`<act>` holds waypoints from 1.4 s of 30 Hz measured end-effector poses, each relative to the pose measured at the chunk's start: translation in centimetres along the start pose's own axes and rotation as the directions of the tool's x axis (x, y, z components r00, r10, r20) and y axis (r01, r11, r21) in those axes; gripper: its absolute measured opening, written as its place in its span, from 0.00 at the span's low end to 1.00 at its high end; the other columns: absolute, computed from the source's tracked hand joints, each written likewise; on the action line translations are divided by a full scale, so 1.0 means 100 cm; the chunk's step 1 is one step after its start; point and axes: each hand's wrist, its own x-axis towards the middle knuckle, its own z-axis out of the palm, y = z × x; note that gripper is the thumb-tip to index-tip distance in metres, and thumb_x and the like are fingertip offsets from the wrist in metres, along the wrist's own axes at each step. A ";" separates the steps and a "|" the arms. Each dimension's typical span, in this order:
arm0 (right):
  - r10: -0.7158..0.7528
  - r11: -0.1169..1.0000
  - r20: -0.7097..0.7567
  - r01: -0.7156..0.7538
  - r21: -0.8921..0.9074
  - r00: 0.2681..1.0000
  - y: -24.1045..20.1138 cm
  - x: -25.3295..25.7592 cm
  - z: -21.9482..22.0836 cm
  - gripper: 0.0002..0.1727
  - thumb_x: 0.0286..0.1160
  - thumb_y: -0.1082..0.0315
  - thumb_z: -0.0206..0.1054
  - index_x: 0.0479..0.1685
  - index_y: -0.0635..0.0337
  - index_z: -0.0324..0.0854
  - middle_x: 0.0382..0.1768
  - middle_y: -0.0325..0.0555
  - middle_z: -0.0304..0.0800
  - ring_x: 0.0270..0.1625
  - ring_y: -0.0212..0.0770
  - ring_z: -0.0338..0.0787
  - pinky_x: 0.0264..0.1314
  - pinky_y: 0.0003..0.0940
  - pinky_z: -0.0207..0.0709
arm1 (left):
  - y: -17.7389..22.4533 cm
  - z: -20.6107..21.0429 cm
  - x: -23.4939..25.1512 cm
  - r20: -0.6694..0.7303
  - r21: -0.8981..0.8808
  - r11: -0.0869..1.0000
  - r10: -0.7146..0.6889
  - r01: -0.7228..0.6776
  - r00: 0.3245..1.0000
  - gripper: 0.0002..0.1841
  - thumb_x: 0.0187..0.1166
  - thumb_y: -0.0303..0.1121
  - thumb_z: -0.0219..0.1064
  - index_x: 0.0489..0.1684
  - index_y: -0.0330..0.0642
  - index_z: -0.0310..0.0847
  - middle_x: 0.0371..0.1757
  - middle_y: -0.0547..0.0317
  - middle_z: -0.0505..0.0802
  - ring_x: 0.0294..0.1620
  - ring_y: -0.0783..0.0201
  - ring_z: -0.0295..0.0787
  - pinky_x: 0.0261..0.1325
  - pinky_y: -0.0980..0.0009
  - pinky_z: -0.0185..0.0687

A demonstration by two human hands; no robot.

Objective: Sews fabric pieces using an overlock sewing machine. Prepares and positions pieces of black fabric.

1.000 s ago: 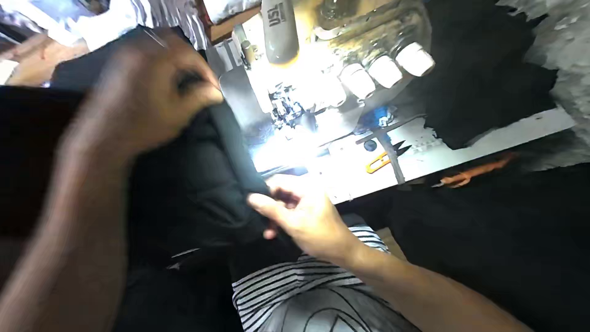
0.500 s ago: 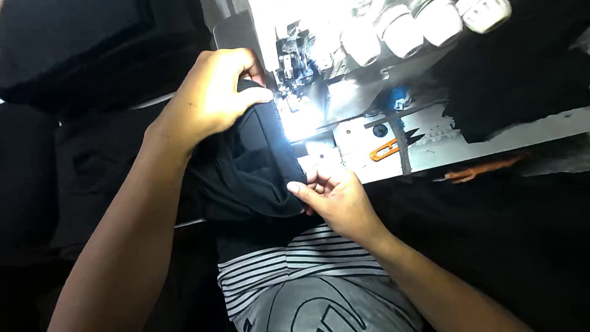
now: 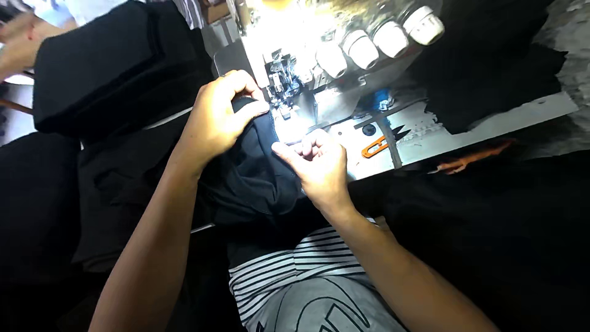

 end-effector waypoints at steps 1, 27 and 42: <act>-0.001 1.000 0.007 0.000 0.025 1.000 -0.001 -0.001 0.000 0.20 0.62 0.67 0.85 0.29 0.53 0.72 0.21 0.36 0.86 0.18 0.27 0.80 0.17 0.20 0.72 | 0.004 0.001 -0.004 -0.006 -0.009 1.000 -0.006 0.006 1.000 0.06 0.80 0.34 0.69 0.45 0.43 0.86 0.48 0.63 0.90 0.52 0.75 0.85 0.59 0.76 0.79; 0.251 0.966 0.346 -0.209 -0.155 0.904 0.002 0.031 -0.043 0.04 0.69 0.63 0.79 0.31 0.51 0.95 0.22 0.30 0.91 0.23 0.22 0.86 0.24 0.17 0.81 | 0.007 0.023 0.010 -0.198 0.362 0.849 -0.334 0.385 0.922 0.15 0.75 0.51 0.71 0.40 0.50 0.88 0.45 0.61 0.91 0.55 0.60 0.85 0.60 0.41 0.66; 0.273 0.942 0.298 -0.191 -0.278 0.914 -0.008 0.059 -0.052 0.16 0.70 0.54 0.77 0.15 0.45 0.85 0.12 0.29 0.83 0.14 0.24 0.81 0.13 0.22 0.75 | 0.009 0.027 0.038 -0.279 0.334 0.805 -0.413 0.491 0.867 0.23 0.60 0.39 0.74 0.55 0.41 0.84 0.49 0.56 0.93 0.55 0.64 0.89 0.58 0.54 0.79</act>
